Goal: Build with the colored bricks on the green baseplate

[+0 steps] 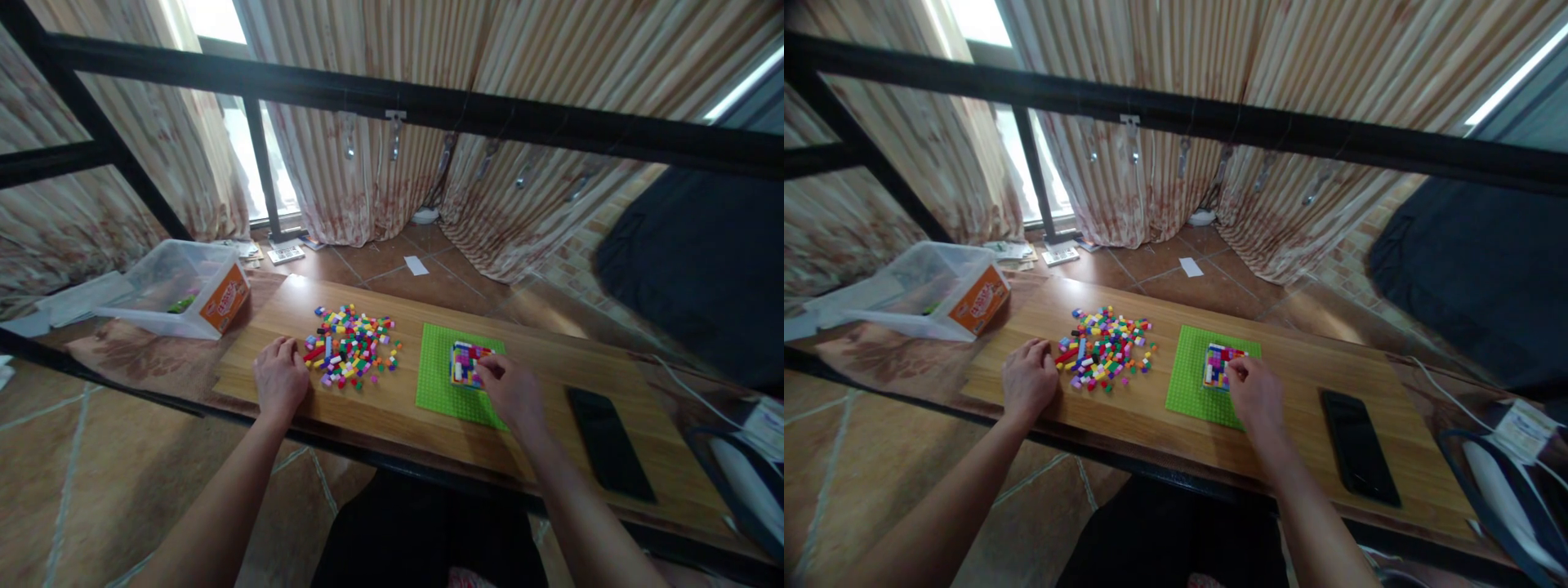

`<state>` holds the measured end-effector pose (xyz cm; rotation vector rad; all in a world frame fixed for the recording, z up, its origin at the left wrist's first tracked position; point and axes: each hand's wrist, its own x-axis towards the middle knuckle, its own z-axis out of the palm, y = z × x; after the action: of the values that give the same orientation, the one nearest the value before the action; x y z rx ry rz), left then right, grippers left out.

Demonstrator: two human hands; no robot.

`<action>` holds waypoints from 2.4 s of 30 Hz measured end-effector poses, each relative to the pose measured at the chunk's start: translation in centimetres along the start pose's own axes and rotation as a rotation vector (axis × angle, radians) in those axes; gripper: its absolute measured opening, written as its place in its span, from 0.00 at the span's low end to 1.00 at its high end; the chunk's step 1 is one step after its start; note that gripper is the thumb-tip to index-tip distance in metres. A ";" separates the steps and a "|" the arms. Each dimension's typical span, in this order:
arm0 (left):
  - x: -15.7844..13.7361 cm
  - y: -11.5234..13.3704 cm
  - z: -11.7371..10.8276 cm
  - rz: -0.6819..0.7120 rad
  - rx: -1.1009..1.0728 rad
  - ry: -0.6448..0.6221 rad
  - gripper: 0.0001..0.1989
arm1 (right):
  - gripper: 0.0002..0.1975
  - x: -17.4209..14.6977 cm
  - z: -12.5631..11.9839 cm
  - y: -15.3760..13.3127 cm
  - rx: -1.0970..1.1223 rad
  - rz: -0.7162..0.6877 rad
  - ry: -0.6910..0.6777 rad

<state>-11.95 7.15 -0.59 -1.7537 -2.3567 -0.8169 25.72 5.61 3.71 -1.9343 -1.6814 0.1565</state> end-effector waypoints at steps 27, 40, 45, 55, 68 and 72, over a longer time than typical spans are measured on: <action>0.1 -0.3 0.2 0.010 -0.009 0.007 0.17 | 0.09 1.7 0.3 0.0 0.079 0.148 -0.097; 0.0 -0.2 0.2 0.009 0.025 0.016 0.16 | 0.14 -3.9 1.3 -4.2 0.339 0.038 0.001; -0.1 -0.1 0.1 0.012 0.025 0.016 0.16 | 0.12 -5.4 4.5 -7.7 0.351 -0.149 -0.150; -0.2 -0.2 0.1 0.003 0.021 0.012 0.16 | 0.11 -3.3 8.4 -10.4 0.164 -0.206 -0.239; -0.1 -0.2 0.1 0.004 0.022 0.013 0.16 | 0.07 -4.3 8.0 -11.0 0.174 -0.194 -0.280; -0.1 -0.2 0.0 0.007 0.018 0.019 0.16 | 0.08 -5.9 6.3 -10.5 0.386 -0.128 -0.285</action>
<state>-12.10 7.07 -0.67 -1.7384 -2.3375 -0.8054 12.55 2.76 1.92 -1.5668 -1.7894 0.6823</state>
